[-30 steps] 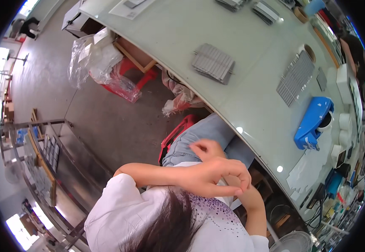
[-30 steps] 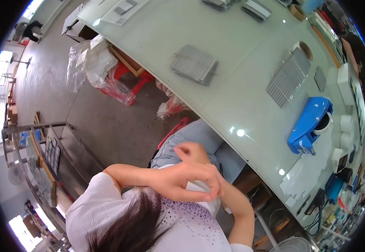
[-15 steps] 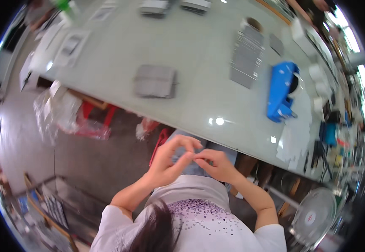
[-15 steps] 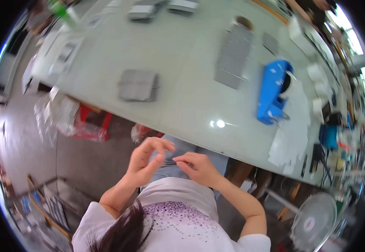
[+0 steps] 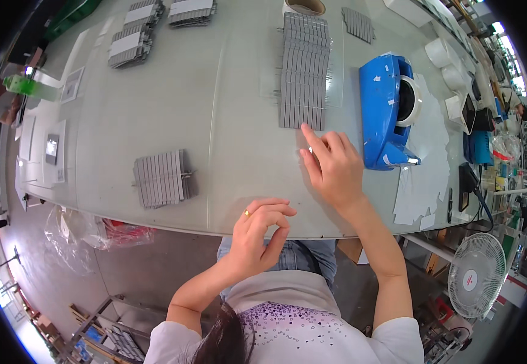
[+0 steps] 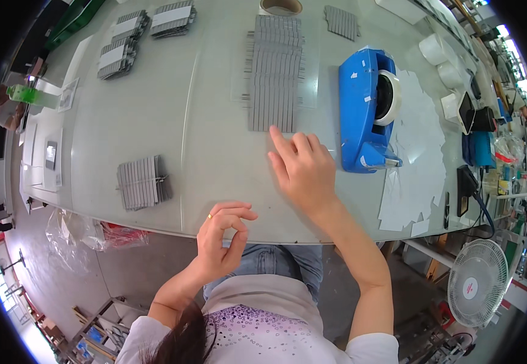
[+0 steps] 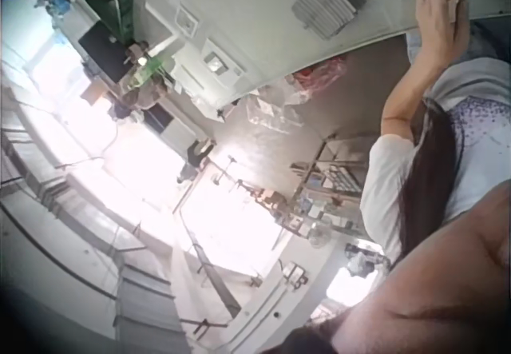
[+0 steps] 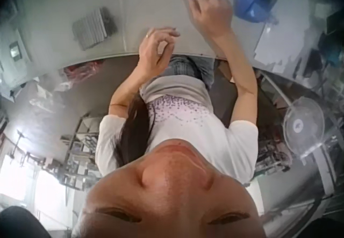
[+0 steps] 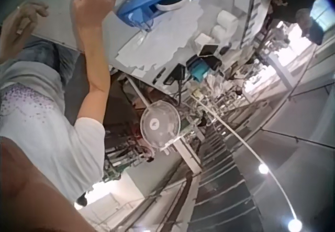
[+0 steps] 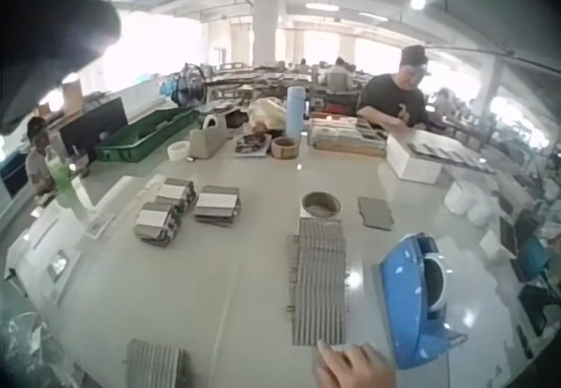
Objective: The recorder applies tape and processes small metal heat sink components and solar cells at a factory workbench.
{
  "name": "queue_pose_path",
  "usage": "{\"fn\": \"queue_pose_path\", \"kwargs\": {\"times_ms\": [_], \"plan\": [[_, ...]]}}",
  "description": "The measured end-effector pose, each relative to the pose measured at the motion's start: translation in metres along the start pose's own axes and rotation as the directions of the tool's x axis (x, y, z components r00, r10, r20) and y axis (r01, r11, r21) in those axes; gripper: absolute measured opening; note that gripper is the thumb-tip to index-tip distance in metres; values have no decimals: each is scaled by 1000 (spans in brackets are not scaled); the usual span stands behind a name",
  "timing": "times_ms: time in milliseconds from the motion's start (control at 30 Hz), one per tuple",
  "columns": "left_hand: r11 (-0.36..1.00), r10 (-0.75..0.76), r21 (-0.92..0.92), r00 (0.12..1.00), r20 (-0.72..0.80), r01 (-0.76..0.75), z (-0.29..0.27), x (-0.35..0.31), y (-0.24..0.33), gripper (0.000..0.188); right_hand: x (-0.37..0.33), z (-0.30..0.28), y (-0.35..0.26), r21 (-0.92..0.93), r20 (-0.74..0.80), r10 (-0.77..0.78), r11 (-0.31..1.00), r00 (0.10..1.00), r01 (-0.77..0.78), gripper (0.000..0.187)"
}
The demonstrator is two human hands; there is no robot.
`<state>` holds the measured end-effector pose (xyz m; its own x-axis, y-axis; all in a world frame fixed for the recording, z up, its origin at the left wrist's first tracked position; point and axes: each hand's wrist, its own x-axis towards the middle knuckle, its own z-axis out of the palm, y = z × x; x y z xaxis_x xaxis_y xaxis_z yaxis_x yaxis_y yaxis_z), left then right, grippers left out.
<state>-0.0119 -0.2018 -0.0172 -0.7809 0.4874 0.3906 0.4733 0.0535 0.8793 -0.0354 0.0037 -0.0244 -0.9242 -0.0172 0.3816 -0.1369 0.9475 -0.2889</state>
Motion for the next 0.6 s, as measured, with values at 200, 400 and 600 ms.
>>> {"fn": "queue_pose_path", "kwargs": {"times_ms": [200,400,600], "plan": [[992,-118,-44,993,-1,118,-2,1,-1,23,-10,-2,-4,-20,10,-49,999,999,49,36],[973,-221,-63,975,39,223,-5,5,3,22,-79,-34,-41,-109,137,-102,987,985,117,37],[982,-179,63,982,53,176,-15,-8,0,23,-99,-70,-31,-87,62,59,995,996,-53,37]]}}
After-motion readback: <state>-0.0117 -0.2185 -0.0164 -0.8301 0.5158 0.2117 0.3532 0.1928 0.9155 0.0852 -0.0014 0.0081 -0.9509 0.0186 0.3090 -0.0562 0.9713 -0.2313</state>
